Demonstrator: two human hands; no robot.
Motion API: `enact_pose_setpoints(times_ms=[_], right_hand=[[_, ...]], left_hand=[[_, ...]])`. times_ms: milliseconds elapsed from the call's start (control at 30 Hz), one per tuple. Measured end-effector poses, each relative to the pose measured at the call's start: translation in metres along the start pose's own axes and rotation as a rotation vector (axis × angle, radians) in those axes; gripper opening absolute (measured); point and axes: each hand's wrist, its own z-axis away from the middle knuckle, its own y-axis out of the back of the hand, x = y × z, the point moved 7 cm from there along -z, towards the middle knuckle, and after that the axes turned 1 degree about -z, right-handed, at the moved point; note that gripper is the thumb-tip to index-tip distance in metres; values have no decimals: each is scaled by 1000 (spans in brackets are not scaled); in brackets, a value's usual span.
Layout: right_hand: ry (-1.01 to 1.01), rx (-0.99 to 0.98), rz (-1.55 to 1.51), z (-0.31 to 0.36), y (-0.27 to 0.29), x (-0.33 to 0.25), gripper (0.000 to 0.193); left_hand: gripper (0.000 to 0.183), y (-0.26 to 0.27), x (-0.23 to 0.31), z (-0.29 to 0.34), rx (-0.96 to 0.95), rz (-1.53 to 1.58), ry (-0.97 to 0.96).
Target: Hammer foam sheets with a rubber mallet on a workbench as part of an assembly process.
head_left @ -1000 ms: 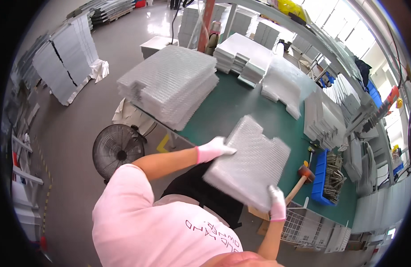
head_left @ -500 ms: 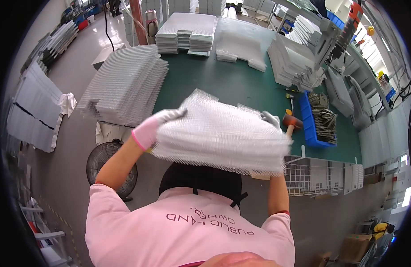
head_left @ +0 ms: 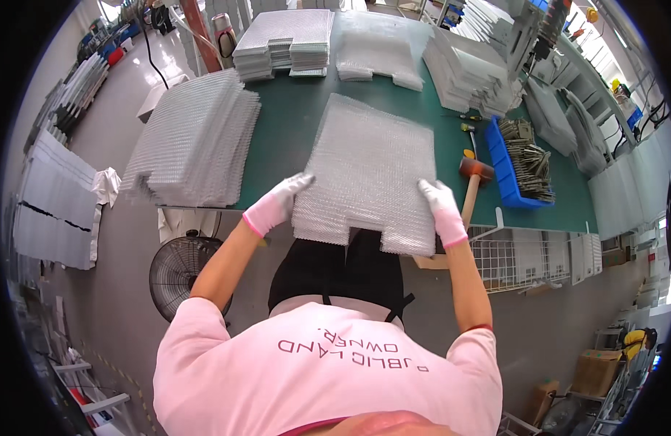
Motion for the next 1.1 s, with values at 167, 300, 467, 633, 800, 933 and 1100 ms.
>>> enact_pose_setpoints(times_ms=[167,300,467,633,800,933,1100], right_hand=[[254,-41,-311,-2,22,-28,39],[-291,-111,466,-6,10,25,61],[44,-98,-15,-44,27,-15,50],[218,-281,50,-193,31,-126,50],[403,-281,288,-365,12,-184,48],[481,-239,560,-478,-5,-177,54],[436,-190,812,-549,-21,-142,74]], left_hand=[[66,-1,55,23,176,136,-198],[65,-15,1,27,358,-70,405],[65,-5,41,-7,297,23,59],[58,34,157,-142,237,-247,-218],[64,105,209,-323,233,-612,-165],[48,157,216,-414,164,-720,-265],[47,173,217,-459,274,-1101,-166]])
